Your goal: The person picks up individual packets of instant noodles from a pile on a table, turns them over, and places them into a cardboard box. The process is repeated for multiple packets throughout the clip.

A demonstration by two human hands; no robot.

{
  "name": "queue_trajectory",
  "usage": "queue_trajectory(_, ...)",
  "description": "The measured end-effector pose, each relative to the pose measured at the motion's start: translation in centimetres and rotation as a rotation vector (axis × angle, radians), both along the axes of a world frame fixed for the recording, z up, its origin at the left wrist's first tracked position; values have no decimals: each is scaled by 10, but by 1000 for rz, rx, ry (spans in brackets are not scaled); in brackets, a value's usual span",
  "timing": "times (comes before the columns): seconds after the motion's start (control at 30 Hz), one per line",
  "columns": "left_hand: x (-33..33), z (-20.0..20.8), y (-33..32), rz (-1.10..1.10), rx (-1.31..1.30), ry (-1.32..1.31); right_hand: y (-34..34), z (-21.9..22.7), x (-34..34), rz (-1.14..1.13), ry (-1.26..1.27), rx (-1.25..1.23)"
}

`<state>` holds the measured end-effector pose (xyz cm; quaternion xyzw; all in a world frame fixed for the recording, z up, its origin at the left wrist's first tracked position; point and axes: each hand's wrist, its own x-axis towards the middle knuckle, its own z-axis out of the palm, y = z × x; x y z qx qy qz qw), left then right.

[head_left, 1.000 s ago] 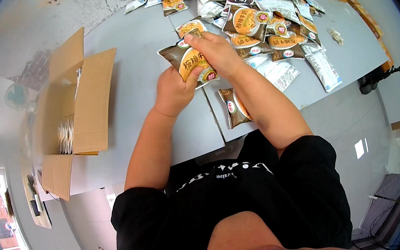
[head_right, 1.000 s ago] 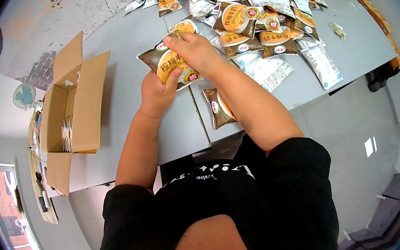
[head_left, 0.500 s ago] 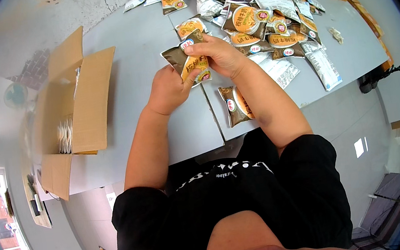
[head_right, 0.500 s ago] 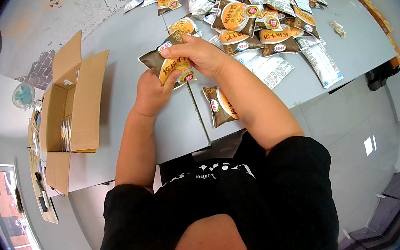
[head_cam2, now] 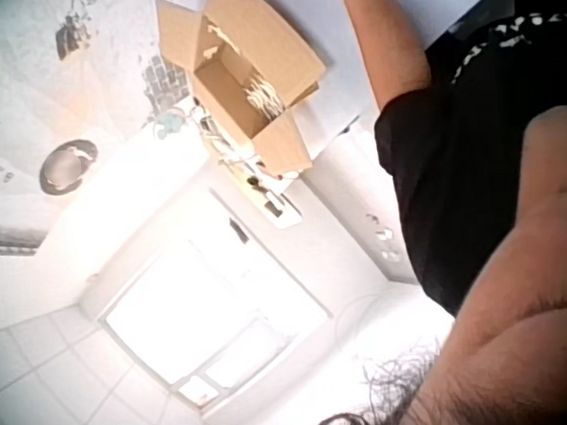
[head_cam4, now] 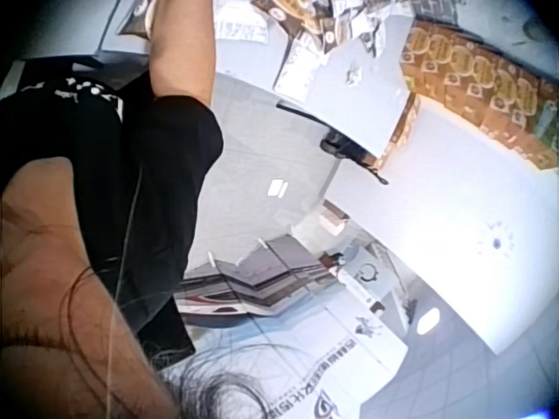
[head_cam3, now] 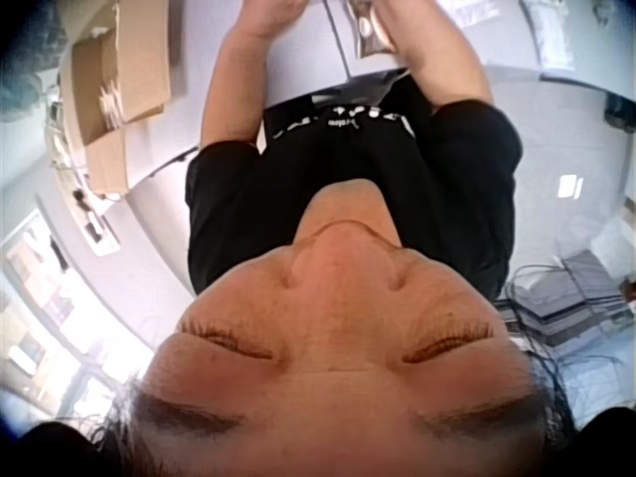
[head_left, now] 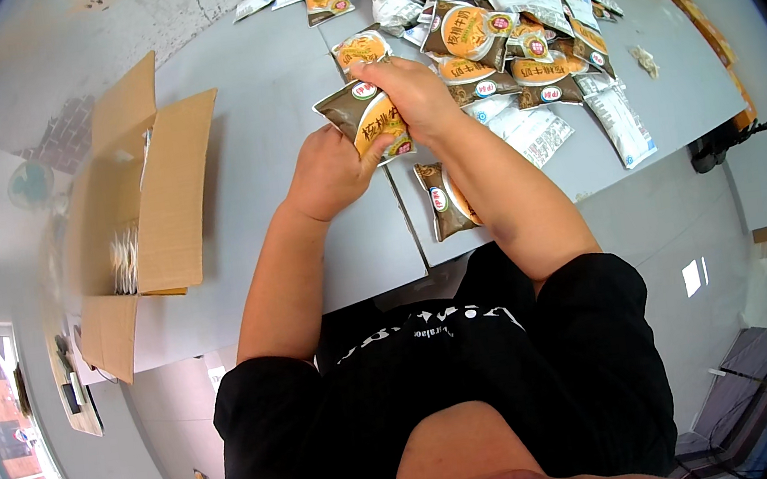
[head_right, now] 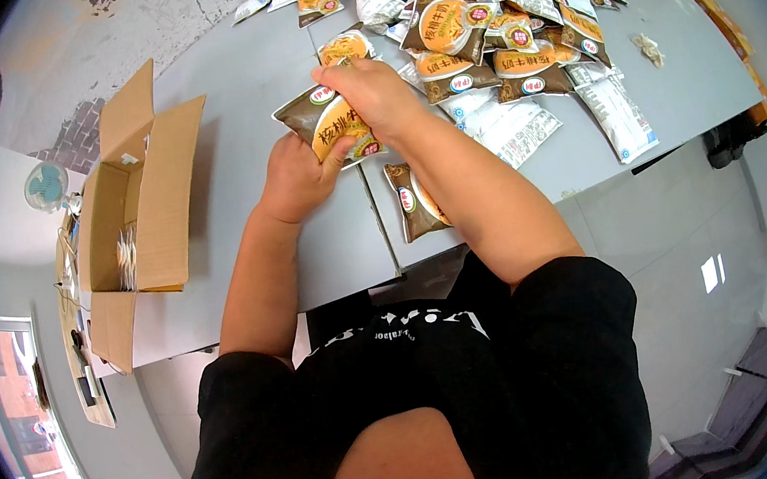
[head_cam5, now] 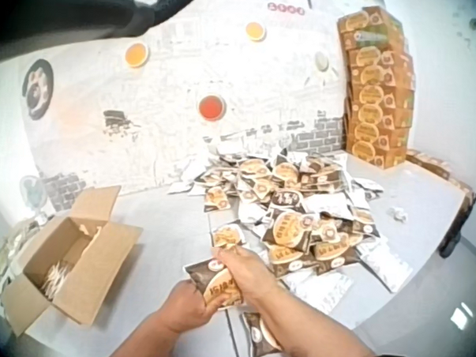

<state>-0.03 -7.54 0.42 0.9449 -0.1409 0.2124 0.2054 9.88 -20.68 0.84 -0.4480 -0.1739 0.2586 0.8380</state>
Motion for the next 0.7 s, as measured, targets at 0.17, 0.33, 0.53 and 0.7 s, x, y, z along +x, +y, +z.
queue_trajectory(0.17, 1, -9, 5, 173, -284, 97, 5, 9, -4, -50, 40, 11)
queue_trajectory(0.33, 10, -14, 16, 299, -550, 26, 8, 5, -4, -180, -375, -322)
queue_trajectory(0.53, 5, 8, 9, 445, -438, 73, 11, 13, -22, -31, -537, -463)
queue_trajectory(0.7, 7, -8, -9, 290, -156, -96, 15, 16, -25, -118, -473, -475)
